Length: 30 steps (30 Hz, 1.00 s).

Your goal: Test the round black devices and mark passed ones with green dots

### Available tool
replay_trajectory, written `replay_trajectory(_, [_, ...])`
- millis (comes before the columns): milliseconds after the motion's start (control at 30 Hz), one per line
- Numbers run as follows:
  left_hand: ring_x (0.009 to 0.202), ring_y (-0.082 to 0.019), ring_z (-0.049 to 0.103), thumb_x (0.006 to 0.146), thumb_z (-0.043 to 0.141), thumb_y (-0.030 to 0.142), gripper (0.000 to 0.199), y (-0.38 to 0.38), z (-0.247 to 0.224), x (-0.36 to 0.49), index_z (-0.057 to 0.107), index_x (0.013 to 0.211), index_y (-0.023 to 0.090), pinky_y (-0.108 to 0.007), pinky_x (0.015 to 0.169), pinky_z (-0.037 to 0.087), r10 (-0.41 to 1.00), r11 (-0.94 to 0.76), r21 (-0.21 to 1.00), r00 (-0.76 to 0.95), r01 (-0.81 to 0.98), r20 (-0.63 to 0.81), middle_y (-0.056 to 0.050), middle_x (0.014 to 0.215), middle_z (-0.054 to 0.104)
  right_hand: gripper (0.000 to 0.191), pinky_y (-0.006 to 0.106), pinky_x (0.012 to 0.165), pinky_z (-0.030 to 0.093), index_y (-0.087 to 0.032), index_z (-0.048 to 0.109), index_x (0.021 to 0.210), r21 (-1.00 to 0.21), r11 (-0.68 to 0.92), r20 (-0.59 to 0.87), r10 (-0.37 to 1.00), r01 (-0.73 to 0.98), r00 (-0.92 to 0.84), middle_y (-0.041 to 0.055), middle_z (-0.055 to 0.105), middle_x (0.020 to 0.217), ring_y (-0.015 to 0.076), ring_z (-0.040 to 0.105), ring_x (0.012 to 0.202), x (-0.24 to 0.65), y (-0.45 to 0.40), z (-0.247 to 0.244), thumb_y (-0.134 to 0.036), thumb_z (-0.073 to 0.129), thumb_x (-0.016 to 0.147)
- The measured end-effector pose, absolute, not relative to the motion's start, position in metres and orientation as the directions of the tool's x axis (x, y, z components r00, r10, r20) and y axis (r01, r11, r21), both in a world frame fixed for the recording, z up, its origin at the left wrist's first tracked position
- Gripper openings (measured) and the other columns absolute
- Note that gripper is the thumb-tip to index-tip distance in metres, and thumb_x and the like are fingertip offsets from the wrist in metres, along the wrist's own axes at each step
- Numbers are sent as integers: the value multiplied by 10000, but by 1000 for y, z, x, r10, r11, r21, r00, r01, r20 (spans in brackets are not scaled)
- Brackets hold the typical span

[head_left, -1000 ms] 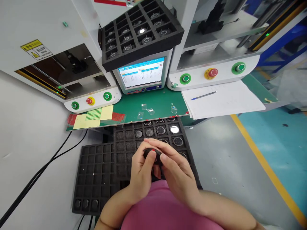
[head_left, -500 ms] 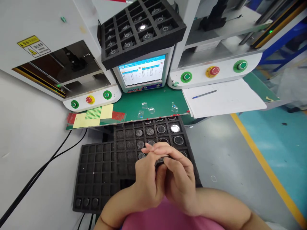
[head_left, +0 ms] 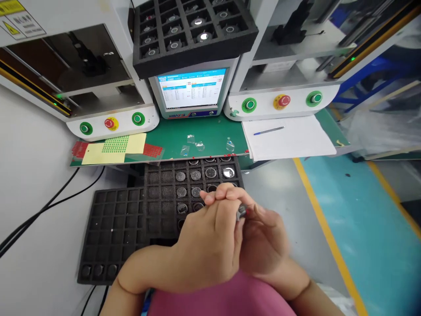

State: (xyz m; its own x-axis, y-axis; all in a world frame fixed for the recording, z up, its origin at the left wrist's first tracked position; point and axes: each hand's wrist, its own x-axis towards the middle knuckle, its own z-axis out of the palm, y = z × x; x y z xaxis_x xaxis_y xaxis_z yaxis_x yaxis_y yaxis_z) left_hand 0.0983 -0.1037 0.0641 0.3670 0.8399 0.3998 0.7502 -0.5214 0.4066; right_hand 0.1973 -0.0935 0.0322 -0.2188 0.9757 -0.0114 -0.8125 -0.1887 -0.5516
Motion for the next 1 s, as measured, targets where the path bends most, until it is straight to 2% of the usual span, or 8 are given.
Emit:
replay_trajectory(133, [622,-162,674,949,333,160,154,-103,64,106,472,1006,128,-254,476,530,842,-517,429,348,741,413,-74,816,700,254,340,973,503,-224,733,909,-554,-202,-24,974,-807,-227,10,628,914,176,647,903,202,-94,33,-351,536,810])
replay_trajectory(233, [668,-167,686,943,349,143,173,-104,63,111,489,1039,111,-256,525,553,836,-521,410,349,749,423,-86,856,713,231,366,940,527,-235,719,911,-587,-173,-29,981,-791,-193,14,624,897,178,646,876,205,-95,33,-358,550,815])
replay_trajectory(333, [673,-172,686,926,377,124,190,-106,61,113,514,1050,79,-261,557,561,823,-528,374,352,762,445,-82,814,711,187,391,943,537,-248,714,904,-635,-156,-32,984,-756,-176,7,623,865,165,649,819,206,-95,34,-342,569,830])
replay_trajectory(467, [585,-162,654,894,415,105,182,-110,57,112,524,1039,93,-259,451,500,816,-526,345,348,777,461,-60,759,696,146,402,937,554,-261,722,903,-679,-114,8,987,-725,-163,-9,629,840,140,652,738,205,-95,32,-293,593,845])
replay_trajectory(567, [503,-143,604,896,406,103,157,-110,55,110,519,1001,136,-262,407,454,839,-506,396,332,766,432,-27,714,667,167,378,952,546,-262,722,921,-658,-79,31,991,-749,-132,-15,633,862,127,654,753,203,-95,29,-266,569,853])
replay_trajectory(633, [491,-145,597,896,410,107,154,-109,55,109,515,1005,139,-267,391,432,838,-513,407,339,756,427,-26,707,662,180,380,968,531,-267,718,919,-645,-96,28,988,-758,-149,-12,633,858,133,653,771,203,-94,27,-278,551,854])
replay_trajectory(800, [492,-169,616,881,426,100,226,-104,58,110,511,1090,103,-281,373,425,804,-547,387,335,743,492,-63,732,687,365,440,935,531,-274,704,865,-638,-213,-46,970,-740,-240,19,603,820,190,639,785,207,-93,25,-532,446,845])
replay_trajectory(1000, [553,-181,661,890,396,108,224,-104,56,112,543,1056,75,-279,443,501,816,-518,356,324,778,479,-88,758,715,241,448,902,536,-286,677,811,-636,-249,-104,966,-731,-238,8,595,802,200,640,785,208,-94,24,-455,504,805])
